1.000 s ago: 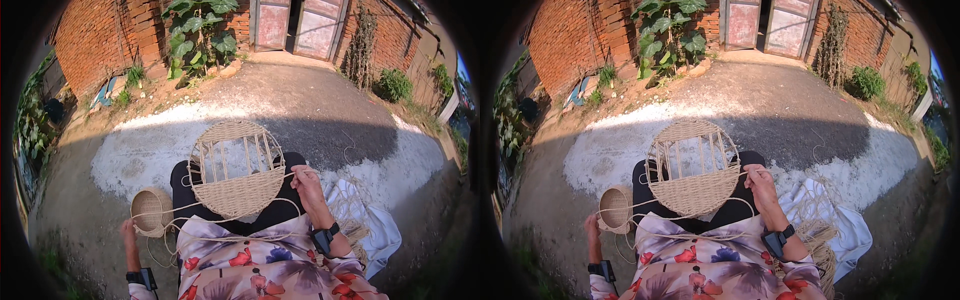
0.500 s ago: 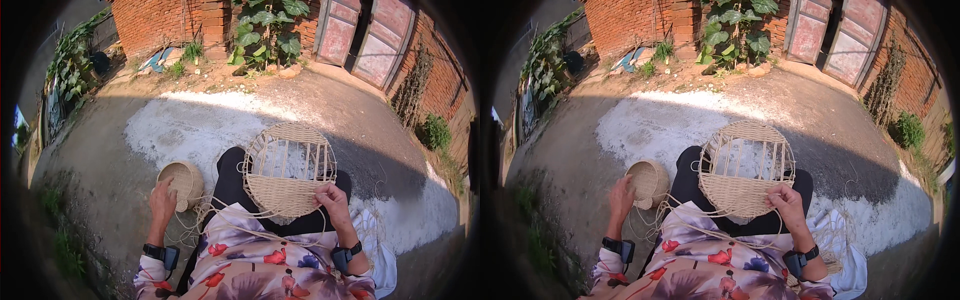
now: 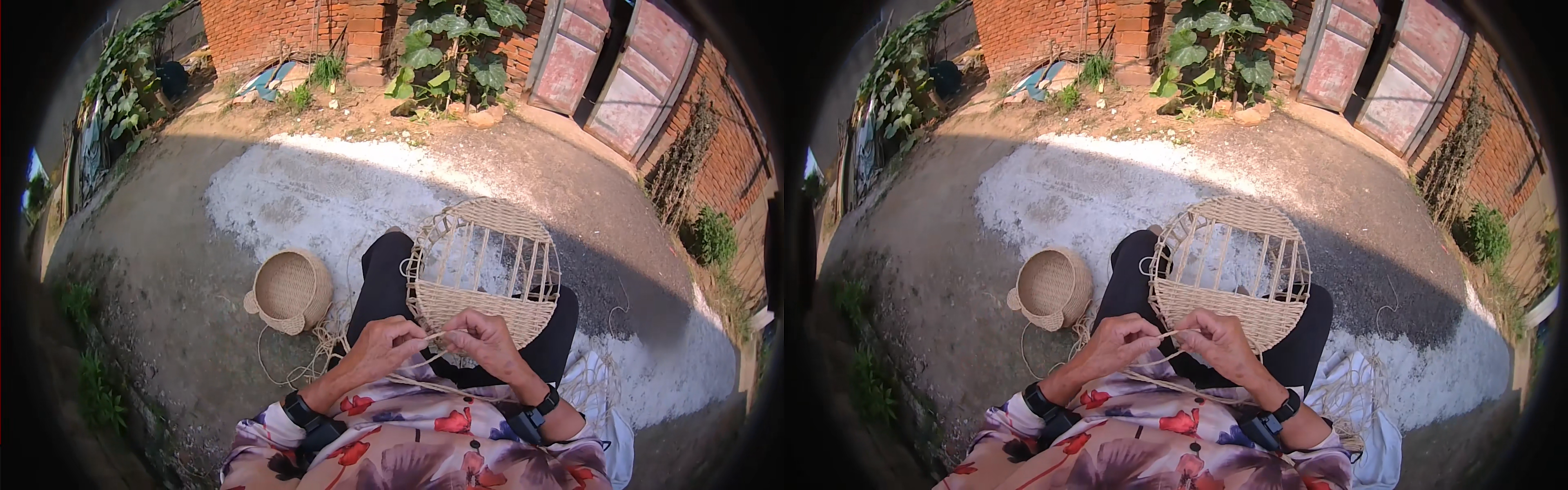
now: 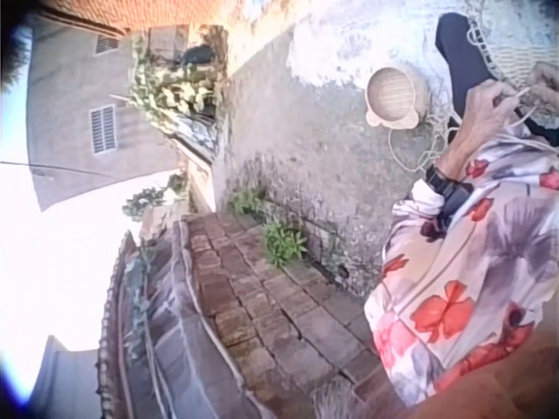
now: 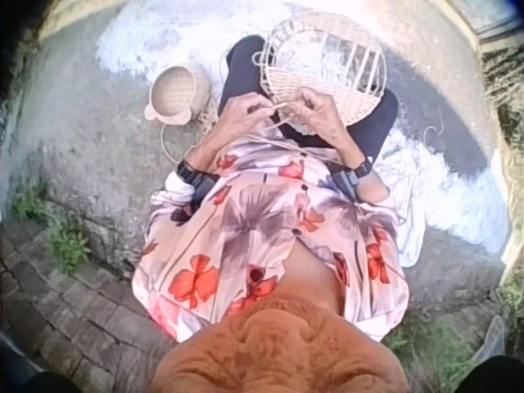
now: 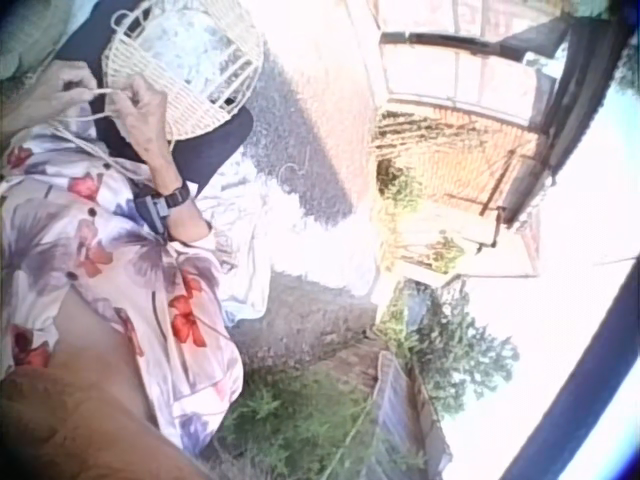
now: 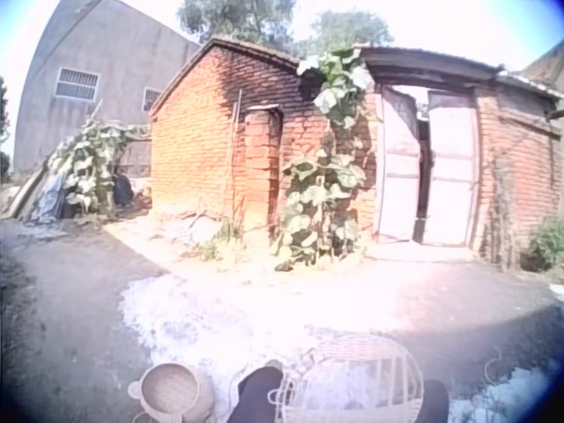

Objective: Weaving a round bamboo or wicker basket frame by hand.

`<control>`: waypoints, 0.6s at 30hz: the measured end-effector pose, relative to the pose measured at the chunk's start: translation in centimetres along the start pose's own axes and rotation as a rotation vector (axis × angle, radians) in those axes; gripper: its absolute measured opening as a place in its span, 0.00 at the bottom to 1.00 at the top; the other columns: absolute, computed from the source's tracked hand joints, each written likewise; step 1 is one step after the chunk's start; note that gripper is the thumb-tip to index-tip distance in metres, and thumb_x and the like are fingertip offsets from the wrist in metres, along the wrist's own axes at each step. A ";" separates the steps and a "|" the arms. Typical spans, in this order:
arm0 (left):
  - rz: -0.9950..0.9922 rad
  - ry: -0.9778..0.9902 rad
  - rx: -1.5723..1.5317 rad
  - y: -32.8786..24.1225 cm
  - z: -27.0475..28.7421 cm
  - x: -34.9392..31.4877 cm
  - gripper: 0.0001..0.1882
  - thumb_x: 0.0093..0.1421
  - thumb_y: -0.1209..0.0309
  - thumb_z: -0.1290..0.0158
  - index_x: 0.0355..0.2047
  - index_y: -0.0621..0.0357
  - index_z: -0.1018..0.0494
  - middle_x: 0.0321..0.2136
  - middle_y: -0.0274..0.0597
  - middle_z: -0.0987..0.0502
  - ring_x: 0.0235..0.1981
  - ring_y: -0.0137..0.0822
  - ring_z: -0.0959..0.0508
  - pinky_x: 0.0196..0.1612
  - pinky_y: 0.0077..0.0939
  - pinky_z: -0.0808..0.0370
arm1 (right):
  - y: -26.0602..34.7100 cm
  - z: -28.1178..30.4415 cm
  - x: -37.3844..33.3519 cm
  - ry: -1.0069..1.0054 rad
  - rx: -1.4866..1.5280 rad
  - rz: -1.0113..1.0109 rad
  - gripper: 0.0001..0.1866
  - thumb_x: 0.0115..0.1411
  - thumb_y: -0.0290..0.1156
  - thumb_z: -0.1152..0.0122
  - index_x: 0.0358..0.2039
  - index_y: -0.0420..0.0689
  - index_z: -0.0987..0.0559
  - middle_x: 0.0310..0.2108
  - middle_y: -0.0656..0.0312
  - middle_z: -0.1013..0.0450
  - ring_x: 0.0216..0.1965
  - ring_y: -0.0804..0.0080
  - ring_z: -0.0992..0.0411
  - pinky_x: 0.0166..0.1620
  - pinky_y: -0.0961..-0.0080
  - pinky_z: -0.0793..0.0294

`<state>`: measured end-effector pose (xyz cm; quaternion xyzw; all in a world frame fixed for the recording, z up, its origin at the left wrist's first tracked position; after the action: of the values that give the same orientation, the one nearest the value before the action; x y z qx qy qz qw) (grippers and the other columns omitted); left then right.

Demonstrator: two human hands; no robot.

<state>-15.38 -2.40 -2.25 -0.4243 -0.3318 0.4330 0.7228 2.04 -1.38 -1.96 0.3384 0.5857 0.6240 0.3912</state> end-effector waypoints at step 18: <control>0.104 -0.471 0.158 0.9 6.6 1.3 0.07 0.61 0.71 0.44 0.29 0.63 0.24 0.16 0.36 0.27 0.17 0.26 0.28 0.23 0.25 0.31 | 23.4 -1.6 -7.2 0.345 0.376 0.759 0.16 0.69 0.31 0.49 0.27 0.37 0.22 0.21 0.47 0.25 0.15 0.62 0.29 0.20 0.68 0.29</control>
<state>-20.81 1.15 -0.16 -0.2704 -0.4338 0.5810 0.6333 1.83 -8.71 21.50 0.4852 0.5799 0.6535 -0.0366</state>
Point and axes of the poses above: each hand's wrist, its own x-axis towards the middle knuckle, its own z-axis out of the back of the hand, y = z × x, the point moved 7 cm from there along x, towards the middle knuckle
